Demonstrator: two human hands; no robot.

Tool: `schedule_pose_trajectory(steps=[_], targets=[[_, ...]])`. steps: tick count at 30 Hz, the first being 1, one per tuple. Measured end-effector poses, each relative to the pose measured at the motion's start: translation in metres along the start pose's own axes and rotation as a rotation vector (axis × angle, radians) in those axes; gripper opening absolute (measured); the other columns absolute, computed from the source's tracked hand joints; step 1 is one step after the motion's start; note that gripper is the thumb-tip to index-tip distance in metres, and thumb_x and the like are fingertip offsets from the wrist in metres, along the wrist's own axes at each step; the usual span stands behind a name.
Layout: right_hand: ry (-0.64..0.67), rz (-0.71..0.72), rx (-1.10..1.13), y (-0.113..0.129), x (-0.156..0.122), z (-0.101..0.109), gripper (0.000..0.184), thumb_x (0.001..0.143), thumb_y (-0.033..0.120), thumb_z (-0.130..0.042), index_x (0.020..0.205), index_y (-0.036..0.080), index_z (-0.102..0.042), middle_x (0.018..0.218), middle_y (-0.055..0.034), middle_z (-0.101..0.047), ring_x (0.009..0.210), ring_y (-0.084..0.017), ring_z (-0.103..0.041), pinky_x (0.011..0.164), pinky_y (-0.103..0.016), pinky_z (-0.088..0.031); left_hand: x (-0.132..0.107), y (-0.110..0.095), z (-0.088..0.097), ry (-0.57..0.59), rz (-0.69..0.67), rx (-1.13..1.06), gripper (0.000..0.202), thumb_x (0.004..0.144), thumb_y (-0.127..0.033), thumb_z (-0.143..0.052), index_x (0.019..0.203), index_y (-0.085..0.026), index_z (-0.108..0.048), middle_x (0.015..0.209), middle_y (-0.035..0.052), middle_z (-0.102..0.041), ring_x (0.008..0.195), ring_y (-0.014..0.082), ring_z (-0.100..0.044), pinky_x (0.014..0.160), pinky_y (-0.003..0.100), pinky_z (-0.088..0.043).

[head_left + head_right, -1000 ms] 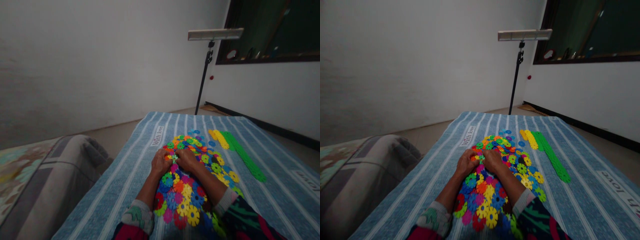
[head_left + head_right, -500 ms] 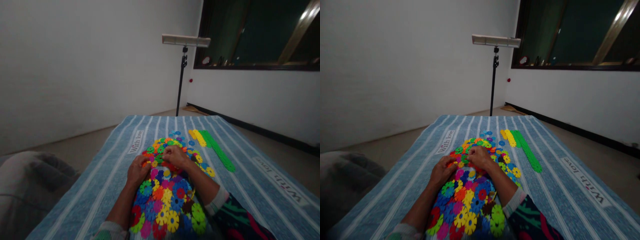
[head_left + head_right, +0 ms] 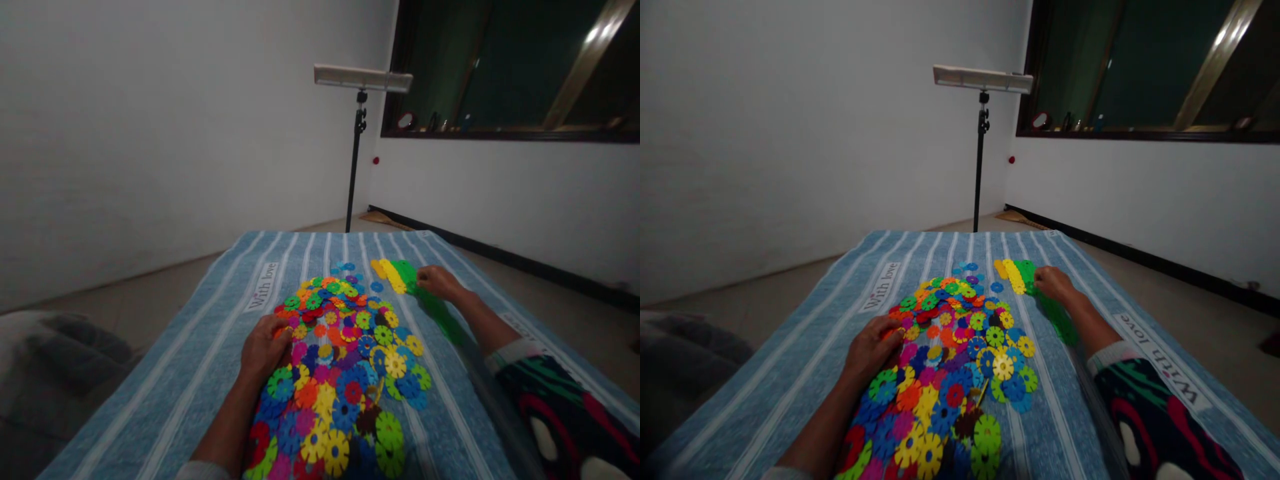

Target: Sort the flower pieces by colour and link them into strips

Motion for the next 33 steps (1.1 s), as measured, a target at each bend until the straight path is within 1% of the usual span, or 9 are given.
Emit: schedule_pose_trajectory(steps=[4,7,10,13,17,20,26,29,33], targets=[[0.013,0.008,0.088,-0.006,0.001,0.006,0.006,0.068,0.015,-0.058,0.064,0.017,-0.063,0.065,-0.0001,-0.061,0.065,-0.013,-0.053,0.058,-0.022,-0.033,0.001,0.004,0.0,-0.003,0.001,0.016,0.031,0.074,-0.044,-0.047,0.079,-0.022,-0.068,0.095,0.0058,-0.067,0.091,0.0232,-0.064,0.082,0.034,-0.05],[0.091,0.013,0.173,-0.006,-0.01,0.008,0.007,0.066,0.016,-0.056,0.059,0.017,-0.057,0.057,0.0022,-0.056,0.059,-0.011,-0.051,0.056,-0.022,-0.033,0.002,0.007,-0.001,-0.012,0.001,0.017,0.031,0.074,-0.045,-0.048,0.078,-0.022,-0.069,0.094,0.005,-0.068,0.089,0.0224,-0.064,0.081,0.033,-0.05],[0.241,0.032,0.268,-0.009,-0.031,0.007,0.005,0.063,0.018,-0.053,0.058,0.017,-0.054,0.053,0.0038,-0.053,0.054,-0.01,-0.049,0.055,-0.022,-0.035,0.004,0.009,-0.002,-0.014,0.012,0.008,0.031,0.074,-0.046,-0.049,0.077,-0.023,-0.069,0.094,0.0046,-0.068,0.088,0.0221,-0.065,0.081,0.032,-0.05],[0.375,0.031,0.34,-0.018,-0.058,0.004,0.004,0.061,0.019,-0.051,0.059,0.018,-0.053,0.051,0.0041,-0.053,0.051,-0.01,-0.048,0.053,-0.022,-0.036,0.004,0.011,-0.003,-0.028,0.031,0.006,0.03,0.072,-0.046,-0.05,0.077,-0.023,-0.07,0.096,0.0044,-0.068,0.09,0.0229,-0.065,0.081,0.032,-0.05],[0.469,-0.011,0.337,-0.034,-0.085,-0.002,0.004,0.06,0.018,-0.051,0.056,0.018,-0.052,0.048,0.0043,-0.051,0.047,-0.01,-0.045,0.051,-0.022,-0.034,0.004,0.009,-0.001,-0.041,0.021,0.008,0.027,0.072,-0.044,-0.052,0.076,-0.024,-0.07,0.096,0.0034,-0.069,0.091,0.0227,-0.065,0.082,0.032,-0.05],[0.474,-0.021,0.298,-0.038,-0.093,-0.004,0.006,0.06,0.016,-0.05,0.055,0.018,-0.051,0.047,0.004,-0.051,0.047,-0.01,-0.044,0.05,-0.023,-0.033,0.004,0.008,-0.001,-0.034,0.024,0.014,0.027,0.073,-0.043,-0.051,0.076,-0.024,-0.07,0.096,0.0035,-0.069,0.09,0.0223,-0.065,0.082,0.031,-0.05],[0.462,-0.033,0.261,-0.04,-0.093,-0.012,0.008,0.06,0.013,-0.049,0.054,0.018,-0.052,0.048,0.0044,-0.051,0.047,-0.01,-0.045,0.052,-0.022,-0.033,0.005,0.009,-0.003,-0.011,0.021,0.022,0.029,0.073,-0.044,-0.05,0.077,-0.023,-0.07,0.097,0.0055,-0.069,0.092,0.0234,-0.065,0.084,0.032,-0.05],[0.457,-0.065,0.259,-0.046,-0.092,-0.018,0.008,0.059,0.012,-0.05,0.055,0.018,-0.053,0.05,0.0037,-0.052,0.049,-0.011,-0.048,0.053,-0.023,-0.035,0.003,0.008,-0.003,-0.018,0.016,0.015,0.028,0.074,-0.043,-0.05,0.077,-0.023,-0.069,0.095,0.0051,-0.068,0.091,0.0227,-0.064,0.083,0.033,-0.049],[0.404,-0.079,0.148,-0.056,-0.089,-0.022,0.008,0.058,0.011,-0.056,0.058,0.018,-0.059,0.059,-0.0006,-0.06,0.058,-0.015,-0.055,0.057,-0.025,-0.037,-0.003,0.002,-0.002,-0.01,0.009,-0.012,0.023,0.075,-0.038,-0.051,0.076,-0.023,-0.068,0.091,0.0037,-0.066,0.091,0.0214,-0.063,0.083,0.033,-0.049]])
Point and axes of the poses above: each hand's wrist, its own x-axis towards the middle knuckle, its own z-axis out of the back of the hand, y = z × x, the point moved 7 cm from there along x, towards the middle knuckle
